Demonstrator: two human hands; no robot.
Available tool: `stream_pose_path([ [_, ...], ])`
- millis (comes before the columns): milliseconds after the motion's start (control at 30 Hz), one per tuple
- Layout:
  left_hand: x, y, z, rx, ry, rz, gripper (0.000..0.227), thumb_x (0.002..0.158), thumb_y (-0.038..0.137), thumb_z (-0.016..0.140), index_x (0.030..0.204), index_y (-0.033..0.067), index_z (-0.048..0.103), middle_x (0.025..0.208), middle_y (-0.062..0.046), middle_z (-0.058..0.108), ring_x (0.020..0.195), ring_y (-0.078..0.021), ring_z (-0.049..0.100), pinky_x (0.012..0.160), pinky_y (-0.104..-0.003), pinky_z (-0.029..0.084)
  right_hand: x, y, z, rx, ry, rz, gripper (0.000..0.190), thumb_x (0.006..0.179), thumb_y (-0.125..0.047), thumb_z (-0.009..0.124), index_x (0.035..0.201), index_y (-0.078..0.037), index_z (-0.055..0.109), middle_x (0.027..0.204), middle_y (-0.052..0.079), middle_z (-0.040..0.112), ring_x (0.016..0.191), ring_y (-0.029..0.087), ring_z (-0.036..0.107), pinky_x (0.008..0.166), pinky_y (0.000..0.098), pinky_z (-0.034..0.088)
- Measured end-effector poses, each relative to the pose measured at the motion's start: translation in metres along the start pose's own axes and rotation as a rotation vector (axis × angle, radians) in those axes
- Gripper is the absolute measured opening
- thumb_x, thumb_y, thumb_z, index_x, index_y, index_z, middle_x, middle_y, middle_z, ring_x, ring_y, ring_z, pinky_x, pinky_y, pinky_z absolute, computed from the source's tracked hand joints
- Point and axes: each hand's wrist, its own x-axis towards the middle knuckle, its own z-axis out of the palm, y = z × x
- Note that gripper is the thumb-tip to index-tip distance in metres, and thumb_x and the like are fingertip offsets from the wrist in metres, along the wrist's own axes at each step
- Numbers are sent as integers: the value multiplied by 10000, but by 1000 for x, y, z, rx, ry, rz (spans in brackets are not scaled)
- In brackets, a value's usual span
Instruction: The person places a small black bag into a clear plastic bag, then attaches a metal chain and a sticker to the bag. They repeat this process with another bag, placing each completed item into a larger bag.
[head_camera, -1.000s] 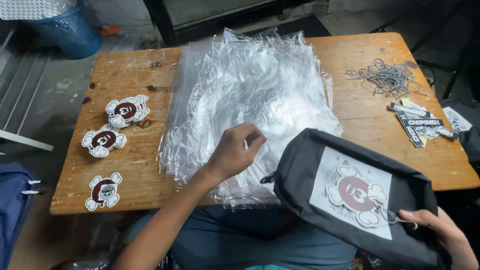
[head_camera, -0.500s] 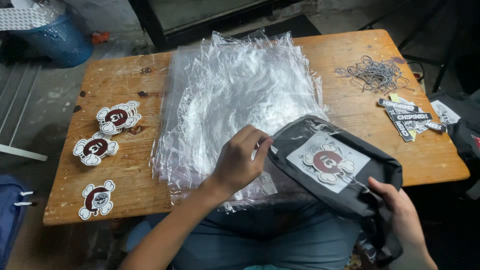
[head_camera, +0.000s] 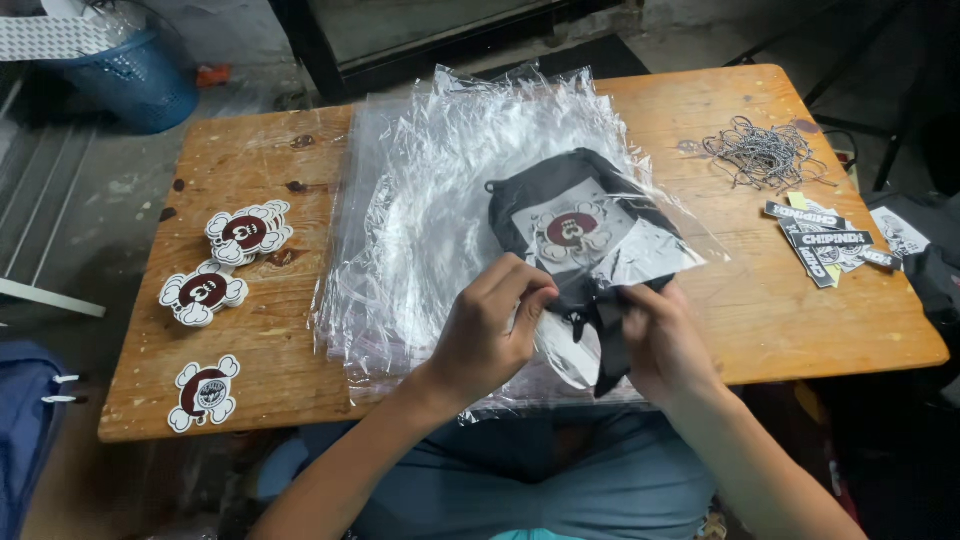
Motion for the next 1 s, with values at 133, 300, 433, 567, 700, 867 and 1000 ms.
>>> stream_pose_path([
  [133, 1, 9, -14, -56, -13, -6, 121, 1013, 131, 583, 929, 76, 650, 749, -36, 572, 722, -222, 651, 635, -310, 553, 10, -11, 51, 44, -74, 43, 157, 984, -125, 512, 1021, -88, 660, 673, 85, 618, 747, 244, 717, 811, 400, 531],
  [300, -5, 8, -26, -45, -47, 4, 87, 991, 90, 603, 934, 73, 666, 749, -54, 567, 725, -270, 645, 642, -352, 553, -1, -40, 123, 285, 17, 180, 296, 907, -95, 720, 681, 6, 559, 491, 131, 566, 408, 183, 557, 507, 204, 429],
  [433, -9, 6, -39, 24, -53, 7, 79, 980, 93, 618, 931, 68, 675, 750, -56, 579, 725, -252, 638, 653, -354, 554, -8, -39, 114, 188, -172, 198, 349, 1119, -56, 372, 1128, 155, 650, 759, -22, 551, 936, -108, 573, 831, -31, 340],
  [567, -25, 1, -36, 128, -76, -9, 72, 926, 147, 675, 952, 81, 661, 789, -45, 578, 763, -253, 624, 649, -369, 545, 8, -5, 91, 133, -14, 103, 125, 942, 60, 463, 897, 73, 578, 605, 8, 472, 598, 29, 528, 677, 89, 427],
  [700, -37, 27, -41, 487, -268, -97, 740, 727, 487, 873, 1167, 52, 467, 1069, -141, 461, 974, -292, 482, 833, -400, 473, 52, 33, 40, 238, -210, 58, 65, 846, 43, 710, 840, -5, 752, 863, 105, 738, 777, 165, 707, 708, 176, 554],
  [867, -70, 12, -26, 709, -261, -282, 561, 791, 241, 716, 1234, 65, 421, 1039, -146, 414, 915, -318, 474, 728, -429, 477, 8, 3, 91, 188, 44, 78, 409, 832, 67, 669, 1189, -89, 542, 1094, 102, 686, 868, 151, 696, 696, 170, 586],
  [1000, -83, 12, -28, 798, -400, -509, 465, 915, 178, 539, 1328, -8, 434, 811, -122, 611, 614, -314, 620, 663, -524, 491, 6, 13, 87, 171, 206, 176, 190, 848, 33, 693, 1015, -21, 619, 1038, 82, 669, 957, 142, 668, 854, 177, 564],
])
